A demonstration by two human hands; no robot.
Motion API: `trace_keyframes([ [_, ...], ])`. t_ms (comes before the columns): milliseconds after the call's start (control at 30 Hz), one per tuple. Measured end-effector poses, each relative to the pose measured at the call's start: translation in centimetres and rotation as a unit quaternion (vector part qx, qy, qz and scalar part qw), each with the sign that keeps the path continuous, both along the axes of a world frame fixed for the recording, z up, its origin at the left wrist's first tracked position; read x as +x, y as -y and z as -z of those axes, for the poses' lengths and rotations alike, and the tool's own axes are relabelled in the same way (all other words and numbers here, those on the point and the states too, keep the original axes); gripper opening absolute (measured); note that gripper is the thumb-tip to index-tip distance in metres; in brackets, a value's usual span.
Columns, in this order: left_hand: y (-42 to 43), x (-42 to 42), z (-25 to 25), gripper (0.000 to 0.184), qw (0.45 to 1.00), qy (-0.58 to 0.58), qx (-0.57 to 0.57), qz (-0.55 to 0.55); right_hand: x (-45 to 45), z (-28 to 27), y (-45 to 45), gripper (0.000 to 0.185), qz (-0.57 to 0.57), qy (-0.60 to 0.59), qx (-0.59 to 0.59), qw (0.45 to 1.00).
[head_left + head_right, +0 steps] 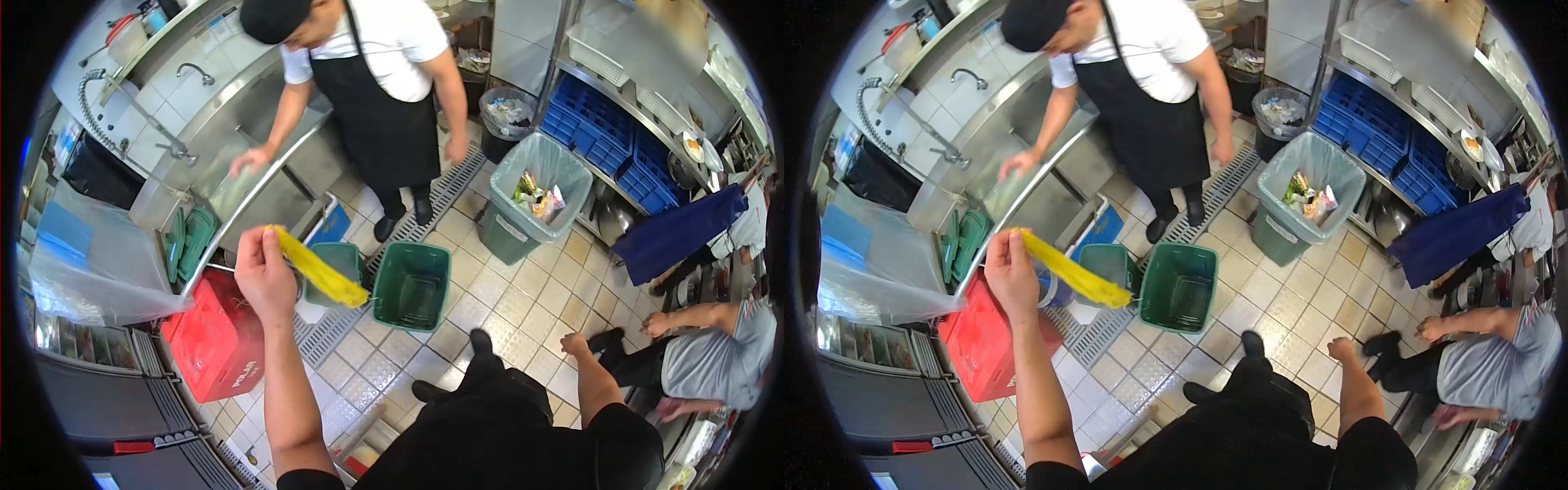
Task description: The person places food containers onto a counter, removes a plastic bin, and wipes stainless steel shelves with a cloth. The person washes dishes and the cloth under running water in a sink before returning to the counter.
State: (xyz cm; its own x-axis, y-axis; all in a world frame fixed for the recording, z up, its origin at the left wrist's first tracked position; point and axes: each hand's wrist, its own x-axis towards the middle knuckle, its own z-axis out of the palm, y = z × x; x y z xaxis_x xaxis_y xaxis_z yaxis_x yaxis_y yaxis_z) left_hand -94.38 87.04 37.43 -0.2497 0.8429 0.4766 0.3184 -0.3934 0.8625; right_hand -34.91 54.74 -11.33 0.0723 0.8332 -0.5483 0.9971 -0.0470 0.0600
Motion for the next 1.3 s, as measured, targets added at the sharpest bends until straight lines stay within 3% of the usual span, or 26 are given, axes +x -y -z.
trace_keyframes([
  [67, -1.4, 4.2, 0.3, 0.012, 1.000, -0.005, -0.017, 0.014, -0.9, -5.3, 0.3, 0.018, -0.022, 0.009, -0.138, 0.990],
  [100, -2.1, 6.5, 0.4, 0.013, 1.000, -0.002, -0.018, 0.021, -0.3, -5.0, 0.4, 0.018, 0.118, -0.036, -0.266, 0.956],
  [133, -3.0, 8.8, 0.7, 0.013, 0.999, 0.000, -0.018, 0.028, -0.1, -4.6, 1.7, 0.018, 0.124, -0.041, -0.276, 0.952],
  [200, -4.7, 13.2, 2.7, 0.013, 0.997, 0.050, -0.013, 0.055, 1.9, -4.7, 3.3, 0.019, 0.235, -0.212, -0.082, 0.945],
  [233, -5.6, 14.9, 4.1, 0.012, 0.998, 0.008, -0.038, 0.047, 3.7, -4.9, 4.9, 0.020, -0.061, -0.272, 0.167, 0.946],
  [267, -6.5, 16.5, 5.5, 0.012, 0.997, -0.036, -0.063, 0.040, 5.3, -4.6, 5.7, 0.020, -0.057, -0.276, 0.162, 0.946],
  [333, -7.7, 21.6, 8.3, 0.014, 0.994, -0.010, -0.087, 0.062, 7.5, -4.6, 6.3, 0.019, 0.011, -0.249, 0.045, 0.967],
  [400, -9.7, 26.1, 12.3, 0.012, 0.994, -0.038, -0.074, 0.076, 10.3, -5.5, 6.5, 0.011, -0.022, -0.240, 0.061, 0.969],
  [433, -10.6, 28.5, 13.7, 0.011, 0.989, -0.016, -0.120, 0.079, 11.5, -6.0, 6.4, 0.008, 0.043, -0.218, 0.012, 0.975],
  [467, -11.9, 30.5, 15.4, 0.010, 0.989, -0.081, -0.107, 0.065, 12.9, -6.5, 5.7, 0.012, 0.106, -0.193, -0.037, 0.975],
  [500, -13.4, 32.2, 17.8, 0.010, 0.986, -0.084, -0.116, 0.081, 13.9, -7.8, 4.3, 0.011, 0.052, -0.157, 0.001, 0.986],
  [533, -13.8, 34.6, 17.0, 0.011, 0.984, -0.122, -0.115, 0.067, 14.9, -8.5, 2.9, 0.011, 0.045, -0.159, -0.002, 0.986],
  [600, -16.7, 37.3, 20.3, 0.012, 0.965, -0.207, -0.141, 0.075, 16.2, -9.4, -0.8, 0.016, 0.234, -0.227, 0.020, 0.945],
  [633, -17.4, 38.9, 20.4, 0.011, 0.959, -0.213, -0.163, 0.091, 15.4, -10.3, -3.3, 0.026, 0.455, -0.212, 0.057, 0.863],
  [733, -21.2, 41.7, 22.5, 0.012, 0.935, -0.274, -0.201, 0.105, 13.5, -14.1, -12.5, 0.041, 0.453, -0.238, 0.085, 0.855],
  [800, -24.4, 42.8, 24.3, 0.013, 0.934, -0.262, -0.222, 0.103, 12.5, -13.0, -18.5, 0.040, 0.364, -0.255, 0.157, 0.882],
  [867, -26.5, 43.4, 24.3, 0.012, 0.934, -0.233, -0.249, 0.110, 9.7, -16.4, -25.7, 0.040, 0.437, -0.336, 0.085, 0.830],
  [933, -29.7, 44.0, 24.9, 0.012, 0.919, -0.259, -0.253, 0.158, 7.8, -17.9, -30.9, 0.038, 0.396, -0.409, 0.124, 0.813],
  [1133, -39.1, 44.4, 23.8, 0.011, 0.895, -0.280, -0.294, 0.186, 9.0, -19.3, -38.3, 0.034, 0.316, -0.362, 0.172, 0.860],
  [1267, -45.1, 44.8, 20.2, 0.011, 0.897, -0.283, -0.296, 0.164, 13.4, -17.9, -38.0, 0.035, 0.379, -0.307, 0.139, 0.862],
  [1300, -46.7, 44.5, 19.2, 0.011, 0.910, -0.266, -0.280, 0.151, 15.6, -15.4, -37.1, 0.035, 0.292, -0.251, 0.139, 0.912],
])
